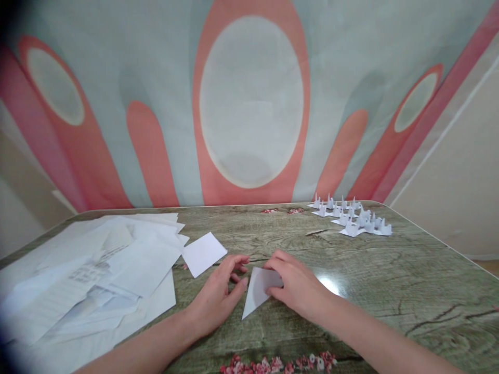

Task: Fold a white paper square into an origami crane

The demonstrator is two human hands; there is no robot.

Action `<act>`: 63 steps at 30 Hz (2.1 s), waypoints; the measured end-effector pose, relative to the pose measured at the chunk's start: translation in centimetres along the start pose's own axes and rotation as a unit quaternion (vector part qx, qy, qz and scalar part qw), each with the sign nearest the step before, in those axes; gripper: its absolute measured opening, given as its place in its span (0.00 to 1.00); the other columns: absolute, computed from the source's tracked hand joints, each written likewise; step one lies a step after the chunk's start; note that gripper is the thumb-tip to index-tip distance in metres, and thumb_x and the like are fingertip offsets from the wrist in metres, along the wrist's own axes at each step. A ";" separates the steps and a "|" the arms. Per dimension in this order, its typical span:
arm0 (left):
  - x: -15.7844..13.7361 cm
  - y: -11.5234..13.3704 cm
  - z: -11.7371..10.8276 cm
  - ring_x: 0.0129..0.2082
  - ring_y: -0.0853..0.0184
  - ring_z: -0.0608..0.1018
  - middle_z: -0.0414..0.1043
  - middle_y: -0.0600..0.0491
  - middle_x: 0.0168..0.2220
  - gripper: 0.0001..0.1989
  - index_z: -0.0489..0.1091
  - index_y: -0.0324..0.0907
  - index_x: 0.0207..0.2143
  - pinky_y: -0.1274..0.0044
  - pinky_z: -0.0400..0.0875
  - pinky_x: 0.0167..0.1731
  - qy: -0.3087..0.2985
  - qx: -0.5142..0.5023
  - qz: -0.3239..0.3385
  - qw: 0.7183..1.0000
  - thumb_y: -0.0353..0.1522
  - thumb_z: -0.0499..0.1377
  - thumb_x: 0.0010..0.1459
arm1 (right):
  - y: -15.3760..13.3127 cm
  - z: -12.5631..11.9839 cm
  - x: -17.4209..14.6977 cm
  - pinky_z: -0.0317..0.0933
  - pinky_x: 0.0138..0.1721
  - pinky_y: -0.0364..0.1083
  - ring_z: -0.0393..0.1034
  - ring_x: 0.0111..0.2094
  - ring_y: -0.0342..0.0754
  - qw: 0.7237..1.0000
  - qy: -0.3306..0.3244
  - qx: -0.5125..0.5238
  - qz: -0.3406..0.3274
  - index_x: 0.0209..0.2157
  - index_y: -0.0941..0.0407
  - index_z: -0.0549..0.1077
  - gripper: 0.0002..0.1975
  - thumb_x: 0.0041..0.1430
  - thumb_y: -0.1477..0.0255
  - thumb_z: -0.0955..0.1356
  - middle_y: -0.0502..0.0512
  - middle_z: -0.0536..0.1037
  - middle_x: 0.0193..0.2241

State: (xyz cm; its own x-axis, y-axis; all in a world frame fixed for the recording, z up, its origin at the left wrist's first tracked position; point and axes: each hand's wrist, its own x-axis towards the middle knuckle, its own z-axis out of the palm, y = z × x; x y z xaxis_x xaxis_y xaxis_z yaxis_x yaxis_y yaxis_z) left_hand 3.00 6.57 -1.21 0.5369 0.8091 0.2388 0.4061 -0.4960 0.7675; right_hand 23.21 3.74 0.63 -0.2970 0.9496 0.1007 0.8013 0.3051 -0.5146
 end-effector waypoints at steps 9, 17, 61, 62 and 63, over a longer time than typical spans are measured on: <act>-0.1 0.6 -0.4 0.39 0.67 0.73 0.70 0.49 0.43 0.15 0.61 0.40 0.48 0.73 0.68 0.42 -0.049 -0.039 0.000 0.998 0.31 0.52 0.58 | 0.7 1.9 -2.0 0.62 0.31 0.44 0.65 0.30 0.44 0.988 0.108 0.103 -0.039 0.35 0.55 0.66 0.04 0.56 0.76 0.63 0.52 0.69 0.32; -0.2 1.0 -0.5 0.36 0.66 0.72 0.72 0.53 0.36 0.13 0.68 0.43 0.43 0.75 0.67 0.39 -0.072 0.030 0.044 0.996 0.27 0.57 0.53 | 0.8 1.9 -2.1 0.63 0.33 0.44 0.67 0.32 0.45 0.967 0.204 0.100 -0.115 0.34 0.55 0.67 0.03 0.58 0.76 0.63 0.52 0.70 0.30; -0.5 0.6 -0.2 0.43 0.64 0.74 0.70 0.51 0.48 0.38 0.57 0.47 0.56 0.75 0.71 0.41 -0.107 -0.105 0.080 0.985 0.38 0.67 0.44 | 1.5 2.0 -2.3 0.66 0.40 0.46 0.69 0.40 0.47 0.946 0.279 0.064 -0.153 0.38 0.53 0.74 0.12 0.57 0.80 0.62 0.57 0.72 0.38; -0.5 0.6 -0.2 0.43 0.63 0.73 0.69 0.51 0.48 0.39 0.56 0.47 0.57 0.74 0.70 0.42 -0.110 -0.088 0.085 0.986 0.38 0.67 0.43 | 1.4 2.1 -2.3 0.66 0.40 0.46 0.69 0.40 0.47 0.947 0.275 0.062 -0.158 0.39 0.54 0.73 0.13 0.57 0.81 0.62 0.57 0.72 0.38; -0.5 0.5 -0.2 0.44 0.63 0.73 0.69 0.51 0.49 0.39 0.56 0.47 0.57 0.73 0.70 0.43 -0.111 -0.070 0.088 0.987 0.39 0.67 0.43 | 1.4 2.2 -2.4 0.66 0.41 0.46 0.69 0.40 0.47 0.947 0.271 0.061 -0.162 0.39 0.54 0.73 0.13 0.56 0.81 0.62 0.57 0.71 0.39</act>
State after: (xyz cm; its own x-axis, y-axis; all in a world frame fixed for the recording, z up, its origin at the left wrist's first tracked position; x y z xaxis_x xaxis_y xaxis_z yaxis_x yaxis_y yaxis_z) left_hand 2.79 5.93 -0.82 0.7452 0.6174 0.2518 0.1936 -0.5618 0.8043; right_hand 23.88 1.76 -2.15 -0.1814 0.7147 0.6755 0.6380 0.6082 -0.4723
